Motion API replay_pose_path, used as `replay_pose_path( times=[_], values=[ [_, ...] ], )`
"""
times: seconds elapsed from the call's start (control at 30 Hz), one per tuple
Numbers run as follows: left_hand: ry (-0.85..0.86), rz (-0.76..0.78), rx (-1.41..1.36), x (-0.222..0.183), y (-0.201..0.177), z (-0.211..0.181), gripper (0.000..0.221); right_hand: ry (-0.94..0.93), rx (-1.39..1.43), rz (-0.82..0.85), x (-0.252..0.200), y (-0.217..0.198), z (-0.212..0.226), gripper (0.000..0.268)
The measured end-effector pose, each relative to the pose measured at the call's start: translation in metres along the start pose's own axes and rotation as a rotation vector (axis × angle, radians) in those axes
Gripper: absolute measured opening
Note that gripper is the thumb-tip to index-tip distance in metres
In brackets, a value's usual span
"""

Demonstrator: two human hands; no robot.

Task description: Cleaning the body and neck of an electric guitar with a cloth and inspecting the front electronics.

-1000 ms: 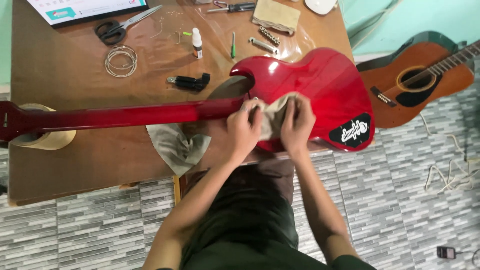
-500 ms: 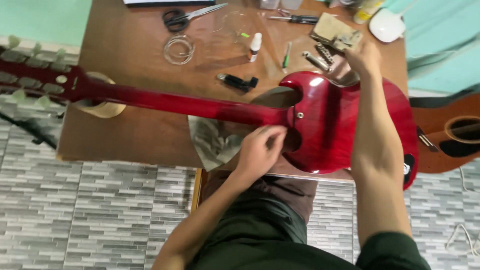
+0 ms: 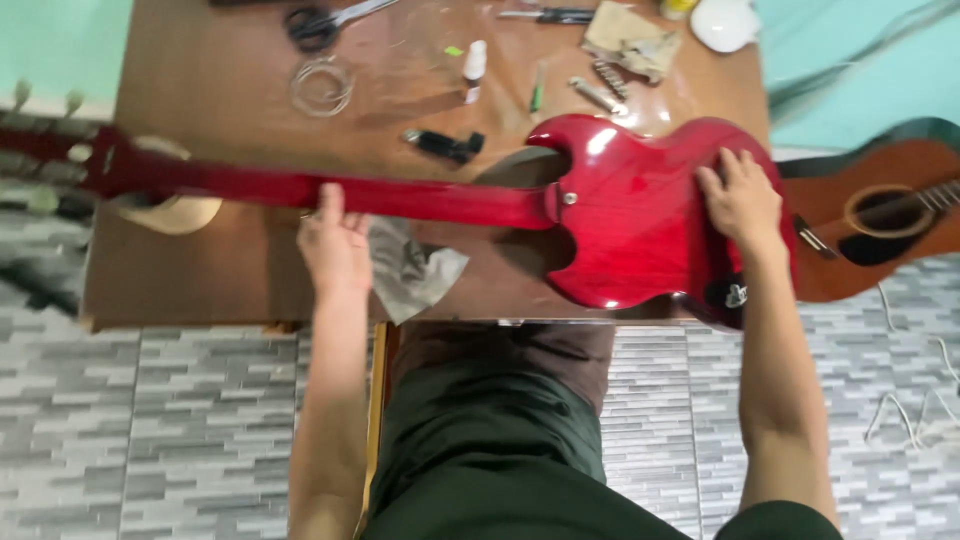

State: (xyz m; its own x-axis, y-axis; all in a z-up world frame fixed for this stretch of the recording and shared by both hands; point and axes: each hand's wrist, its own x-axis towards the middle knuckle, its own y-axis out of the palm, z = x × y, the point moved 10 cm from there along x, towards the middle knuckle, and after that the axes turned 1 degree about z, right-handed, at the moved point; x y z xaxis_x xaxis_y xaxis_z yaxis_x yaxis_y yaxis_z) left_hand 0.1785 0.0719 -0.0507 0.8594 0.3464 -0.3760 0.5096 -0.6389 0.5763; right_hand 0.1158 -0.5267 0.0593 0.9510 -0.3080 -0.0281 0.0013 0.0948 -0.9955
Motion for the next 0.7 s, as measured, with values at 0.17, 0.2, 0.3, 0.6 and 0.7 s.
replay_pose_path(
  times=[0.17, 0.2, 0.3, 0.6, 0.7],
  values=[
    [-0.241, 0.144, -0.43, 0.022, 0.01, 0.016, 0.069, 0.086, 0.133, 0.087, -0.028, 0.034, -0.144, 0.058],
    [-0.211, 0.112, -0.428, 0.019, 0.0, 0.014, 0.069, 0.05, 0.142, 0.11, -0.036, 0.046, -0.138, 0.058],
    [-0.013, 0.073, -0.3, 0.015, -0.004, 0.012, 0.04, 0.178, 0.24, 0.075, -0.038, 0.059, -0.176, 0.079],
    [0.106, 0.129, 0.05, -0.036, 0.016, 0.013, 0.024, 0.345, 0.325, 0.066, -0.055, 0.038, -0.154, 0.068],
    [0.042, 0.093, 0.295, -0.043, 0.019, 0.005, 0.024, 0.361, 0.286, 0.078, -0.056, 0.037, -0.15, 0.071]
  ],
)
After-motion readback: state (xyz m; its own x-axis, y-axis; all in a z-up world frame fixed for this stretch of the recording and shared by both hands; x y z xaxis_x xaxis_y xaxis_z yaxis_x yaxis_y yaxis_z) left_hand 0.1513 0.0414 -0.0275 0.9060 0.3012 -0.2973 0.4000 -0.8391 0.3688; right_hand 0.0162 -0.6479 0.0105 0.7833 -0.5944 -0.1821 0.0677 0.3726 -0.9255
